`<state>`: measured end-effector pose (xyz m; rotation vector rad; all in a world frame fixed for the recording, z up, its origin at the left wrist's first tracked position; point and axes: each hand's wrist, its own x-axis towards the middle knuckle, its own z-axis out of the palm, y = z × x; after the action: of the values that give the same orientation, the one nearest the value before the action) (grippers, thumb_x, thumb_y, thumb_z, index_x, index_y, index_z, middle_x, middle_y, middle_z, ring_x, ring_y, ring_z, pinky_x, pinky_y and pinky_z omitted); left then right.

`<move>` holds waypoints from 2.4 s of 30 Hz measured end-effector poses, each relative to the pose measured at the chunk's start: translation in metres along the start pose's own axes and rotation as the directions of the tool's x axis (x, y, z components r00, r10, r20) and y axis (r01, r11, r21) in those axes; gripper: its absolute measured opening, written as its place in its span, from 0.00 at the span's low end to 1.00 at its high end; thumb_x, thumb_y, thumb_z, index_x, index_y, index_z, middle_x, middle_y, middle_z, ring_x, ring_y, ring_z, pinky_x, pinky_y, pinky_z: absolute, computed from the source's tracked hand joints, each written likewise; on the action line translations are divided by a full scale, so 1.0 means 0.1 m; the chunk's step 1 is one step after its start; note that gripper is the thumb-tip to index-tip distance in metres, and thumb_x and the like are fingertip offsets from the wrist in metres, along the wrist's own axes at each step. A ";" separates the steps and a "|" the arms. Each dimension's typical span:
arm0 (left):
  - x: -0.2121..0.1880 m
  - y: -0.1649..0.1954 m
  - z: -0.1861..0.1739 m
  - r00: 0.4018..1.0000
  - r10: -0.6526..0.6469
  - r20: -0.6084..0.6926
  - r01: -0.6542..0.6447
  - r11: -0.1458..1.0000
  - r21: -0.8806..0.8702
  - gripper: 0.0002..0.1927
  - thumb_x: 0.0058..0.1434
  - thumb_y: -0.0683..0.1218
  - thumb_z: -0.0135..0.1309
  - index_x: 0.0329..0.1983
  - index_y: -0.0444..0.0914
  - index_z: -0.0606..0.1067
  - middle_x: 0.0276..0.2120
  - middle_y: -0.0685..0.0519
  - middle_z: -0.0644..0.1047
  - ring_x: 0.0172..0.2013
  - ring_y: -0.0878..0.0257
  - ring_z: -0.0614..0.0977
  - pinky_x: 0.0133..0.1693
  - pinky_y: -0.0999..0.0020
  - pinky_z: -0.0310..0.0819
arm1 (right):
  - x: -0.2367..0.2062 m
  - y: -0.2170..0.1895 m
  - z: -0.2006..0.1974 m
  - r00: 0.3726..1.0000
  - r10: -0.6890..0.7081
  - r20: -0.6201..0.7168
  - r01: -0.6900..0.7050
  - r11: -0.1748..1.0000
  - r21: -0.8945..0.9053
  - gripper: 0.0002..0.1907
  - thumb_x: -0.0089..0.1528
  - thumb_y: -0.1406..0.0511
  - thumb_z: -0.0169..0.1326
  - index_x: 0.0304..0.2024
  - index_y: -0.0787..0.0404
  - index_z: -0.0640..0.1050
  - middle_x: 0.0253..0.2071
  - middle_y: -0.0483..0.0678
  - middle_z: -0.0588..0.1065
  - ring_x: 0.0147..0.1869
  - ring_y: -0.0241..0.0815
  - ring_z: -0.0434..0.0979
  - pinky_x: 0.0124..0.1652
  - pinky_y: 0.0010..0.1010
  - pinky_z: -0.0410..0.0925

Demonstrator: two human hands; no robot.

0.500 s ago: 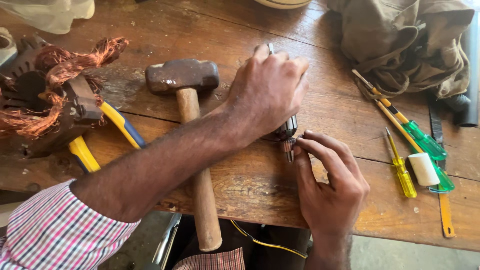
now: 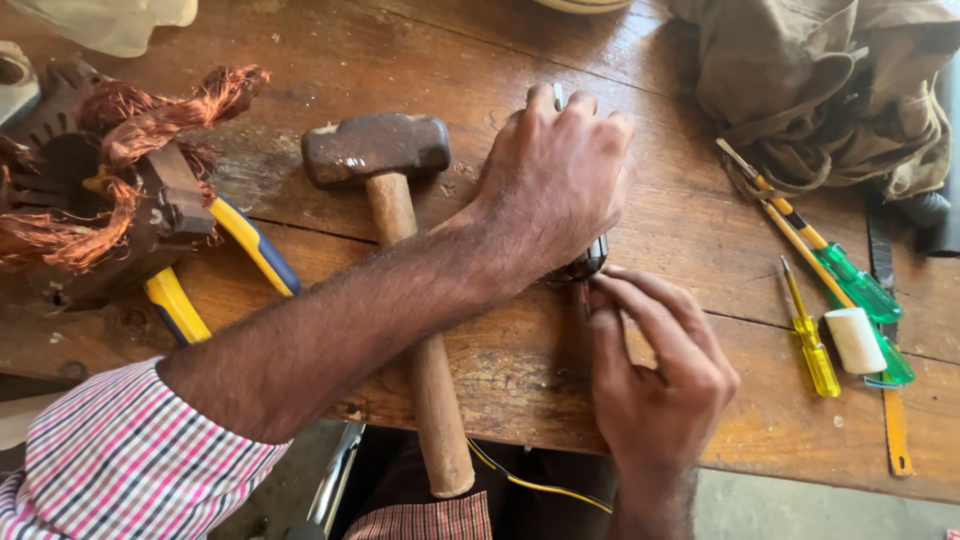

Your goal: The person holds an electric motor armature on a wooden workbench and presses a small ring-shaped component onto its shaft, working it into place with both hands and turning the armature as they fit the part. They continue seating the component along the shaft and set the armature down on the bench.

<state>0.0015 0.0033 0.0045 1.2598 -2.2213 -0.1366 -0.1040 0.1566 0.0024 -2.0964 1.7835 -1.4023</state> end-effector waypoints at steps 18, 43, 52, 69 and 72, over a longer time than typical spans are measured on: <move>-0.15 0.10 -0.04 0.995 0.098 0.007 -0.098 0.991 0.087 0.13 0.71 0.47 0.52 0.39 0.32 0.80 0.32 0.37 0.79 0.33 0.47 0.80 0.38 0.50 0.77 | -0.10 0.06 -0.15 0.999 0.038 0.027 -0.038 0.999 0.005 0.13 0.61 0.76 0.60 0.48 0.65 0.81 0.48 0.52 0.80 0.53 0.46 0.84 0.54 0.32 0.75; -0.18 0.29 -0.14 0.998 -0.013 0.055 0.007 0.995 0.096 0.16 0.71 0.52 0.52 0.41 0.34 0.81 0.35 0.39 0.80 0.42 0.46 0.80 0.37 0.50 0.79 | -0.14 0.10 -0.32 0.999 -0.001 0.039 0.001 1.000 0.003 0.14 0.60 0.75 0.60 0.49 0.65 0.80 0.48 0.53 0.79 0.53 0.49 0.82 0.54 0.36 0.75; -0.18 0.30 -0.16 0.998 -0.005 0.057 0.000 0.997 0.081 0.15 0.70 0.51 0.53 0.40 0.34 0.81 0.34 0.40 0.80 0.42 0.46 0.80 0.39 0.49 0.78 | -0.16 0.11 -0.32 0.999 0.002 0.036 -0.002 1.000 0.003 0.14 0.59 0.74 0.62 0.49 0.64 0.81 0.48 0.53 0.79 0.53 0.49 0.82 0.54 0.36 0.75; -0.15 0.27 -0.09 0.995 -0.018 0.094 0.006 0.993 0.120 0.17 0.71 0.52 0.52 0.42 0.33 0.81 0.33 0.40 0.80 0.39 0.49 0.80 0.32 0.54 0.80 | -0.14 0.12 -0.32 0.999 -0.007 0.044 0.006 1.000 0.026 0.14 0.59 0.75 0.61 0.48 0.64 0.80 0.49 0.53 0.79 0.55 0.49 0.82 0.56 0.35 0.76; -0.16 0.27 -0.10 0.996 -0.008 0.089 -0.003 0.993 0.120 0.17 0.71 0.52 0.52 0.42 0.33 0.81 0.32 0.40 0.80 0.39 0.49 0.80 0.32 0.54 0.80 | -0.15 0.11 -0.32 0.999 -0.018 0.045 0.018 1.000 0.005 0.15 0.59 0.75 0.61 0.49 0.65 0.80 0.49 0.54 0.79 0.55 0.49 0.82 0.56 0.35 0.75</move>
<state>-0.0072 0.0328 0.0153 1.3446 -2.3344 -0.0627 -0.1320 0.1808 0.0066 -2.1293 1.7476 -1.3512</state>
